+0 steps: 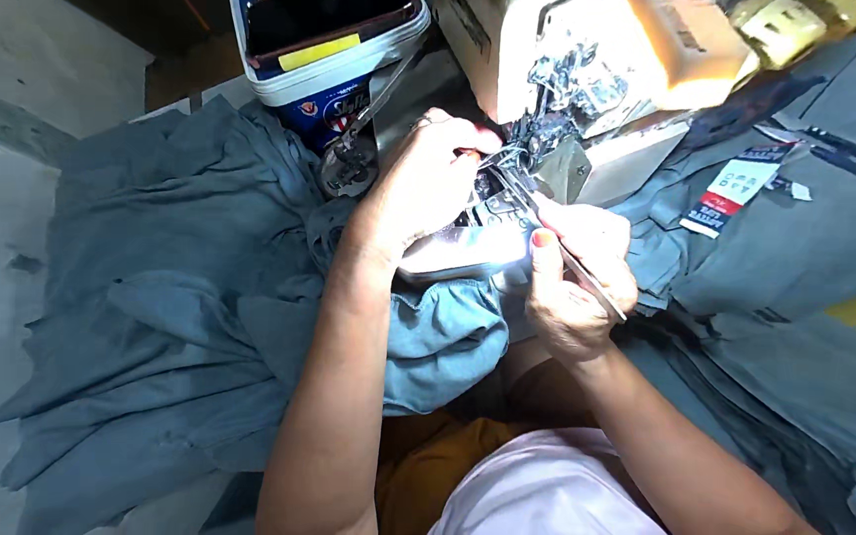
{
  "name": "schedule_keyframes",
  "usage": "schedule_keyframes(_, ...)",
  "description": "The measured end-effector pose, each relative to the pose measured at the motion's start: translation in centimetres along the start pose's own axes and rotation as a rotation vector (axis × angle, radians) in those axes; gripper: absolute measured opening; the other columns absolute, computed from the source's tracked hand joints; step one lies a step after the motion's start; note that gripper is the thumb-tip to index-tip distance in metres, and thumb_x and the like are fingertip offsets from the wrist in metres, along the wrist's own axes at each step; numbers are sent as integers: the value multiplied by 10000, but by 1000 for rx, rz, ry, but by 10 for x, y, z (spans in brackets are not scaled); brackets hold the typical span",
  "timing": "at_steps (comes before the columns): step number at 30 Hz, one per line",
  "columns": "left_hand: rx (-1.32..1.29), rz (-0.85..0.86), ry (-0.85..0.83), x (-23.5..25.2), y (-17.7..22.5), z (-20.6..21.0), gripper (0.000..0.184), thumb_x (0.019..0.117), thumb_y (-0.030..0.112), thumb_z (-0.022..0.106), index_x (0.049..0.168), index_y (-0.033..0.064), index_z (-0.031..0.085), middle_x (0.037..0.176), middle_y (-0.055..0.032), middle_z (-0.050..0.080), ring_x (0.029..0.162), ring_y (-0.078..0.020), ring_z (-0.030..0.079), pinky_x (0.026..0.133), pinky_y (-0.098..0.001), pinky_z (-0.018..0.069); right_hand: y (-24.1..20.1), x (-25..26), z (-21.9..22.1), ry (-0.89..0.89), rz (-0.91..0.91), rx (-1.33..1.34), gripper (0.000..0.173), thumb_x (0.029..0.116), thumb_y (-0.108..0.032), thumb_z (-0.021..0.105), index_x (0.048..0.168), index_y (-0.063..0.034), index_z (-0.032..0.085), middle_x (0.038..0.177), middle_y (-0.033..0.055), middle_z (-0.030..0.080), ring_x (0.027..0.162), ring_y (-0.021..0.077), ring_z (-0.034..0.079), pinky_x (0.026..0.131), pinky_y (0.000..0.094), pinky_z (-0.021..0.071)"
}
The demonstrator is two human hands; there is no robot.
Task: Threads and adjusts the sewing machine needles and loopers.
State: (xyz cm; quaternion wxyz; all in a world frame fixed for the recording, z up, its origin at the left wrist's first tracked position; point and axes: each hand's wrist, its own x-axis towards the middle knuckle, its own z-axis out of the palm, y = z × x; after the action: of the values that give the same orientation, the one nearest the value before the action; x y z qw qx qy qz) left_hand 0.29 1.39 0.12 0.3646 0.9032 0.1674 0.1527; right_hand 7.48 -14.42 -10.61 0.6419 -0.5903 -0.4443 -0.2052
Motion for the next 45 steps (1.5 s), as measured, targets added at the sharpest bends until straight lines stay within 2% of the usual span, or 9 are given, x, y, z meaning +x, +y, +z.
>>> schedule_keyframes(7, 83, -38, -30, 8, 5, 1, 270, 1021, 276, 614, 892, 59, 711, 917, -25, 578, 866, -64, 529, 785, -239, 410, 2, 6, 0, -30, -1, 9, 141, 981, -112, 669, 1036, -20, 760, 1102, 74, 756, 1179, 153, 621, 1044, 319, 426)
schedule_keyframes(15, 164, -12, -93, 12, 6, 3, 291, 1044, 255, 575, 869, 70, 717, 820, 3, 583, 797, -77, 521, 750, -292, 402, 2, 14, -10, -65, 42, -41, 152, 963, -88, 679, 1040, 8, 768, 1088, 91, 755, 1102, 154, 627, 972, 304, 436)
schedule_keyframes(19, 69, 11, -82, 9, 4, 4, 246, 1030, 202, 586, 912, 47, 737, 900, -24, 630, 892, -71, 546, 831, -269, 416, -6, 21, -12, -76, 119, 29, 152, 957, -27, 659, 1040, 58, 754, 1050, 98, 748, 979, 83, 627, 875, 214, 473)
schedule_keyframes(24, 4, -117, -8, 9, 8, 10, 207, 1007, 220, 638, 862, 85, 700, 888, 13, 558, 784, -24, 512, 718, -207, 416, -12, 25, -29, -144, 229, 157, 155, 950, 4, 630, 1033, 43, 755, 992, 18, 738, 919, 0, 616, 838, 158, 492)
schedule_keyframes(29, 92, -45, -29, 6, 6, 8, 239, 1024, 241, 605, 963, 52, 738, 974, -55, 630, 919, -106, 560, 838, -304, 431, -10, 34, -24, -121, 329, 150, 133, 943, -3, 642, 1032, 34, 733, 954, -32, 702, 869, -39, 639, 804, 133, 539)
schedule_keyframes(33, -159, 101, -34, -2, -11, 3, 183, 1004, 135, 572, 872, 69, 680, 976, 4, 585, 909, 16, 557, 805, -139, 450, -17, 41, -13, -121, 361, 195, 164, 950, 12, 656, 1088, 72, 720, 1025, 28, 734, 919, -2, 679, 853, 160, 562)
schedule_keyframes(36, -385, 154, -19, -7, -21, 1, 164, 976, 68, 521, 875, 79, 650, 1043, 7, 598, 1027, -7, 570, 883, -166, 469, -23, 39, -31, -109, 425, 233, 148, 949, 12, 631, 1040, -18, 743, 990, -57, 746, 900, -5, 691, 821, 177, 580)
schedule_keyframes(39, -448, 121, 7, -6, -20, 2, 152, 988, 90, 504, 920, 88, 639, 1005, 33, 602, 959, 3, 588, 843, -173, 492, -26, 32, -46, -89, 423, 255, 175, 948, 11, 624, 1024, -82, 752, 976, -96, 756, 858, -8, 697, 781, 174, 588)
schedule_keyframes(45, 9, 15, 29, -1, -1, 11, 258, 954, 293, 598, 925, 74, 732, 982, -42, 628, 944, -109, 575, 840, -328, 439, -35, 30, -38, -143, 387, 242, 147, 946, 10, 623, 1041, -1, 734, 988, -67, 746, 854, -29, 685, 782, 156, 584)
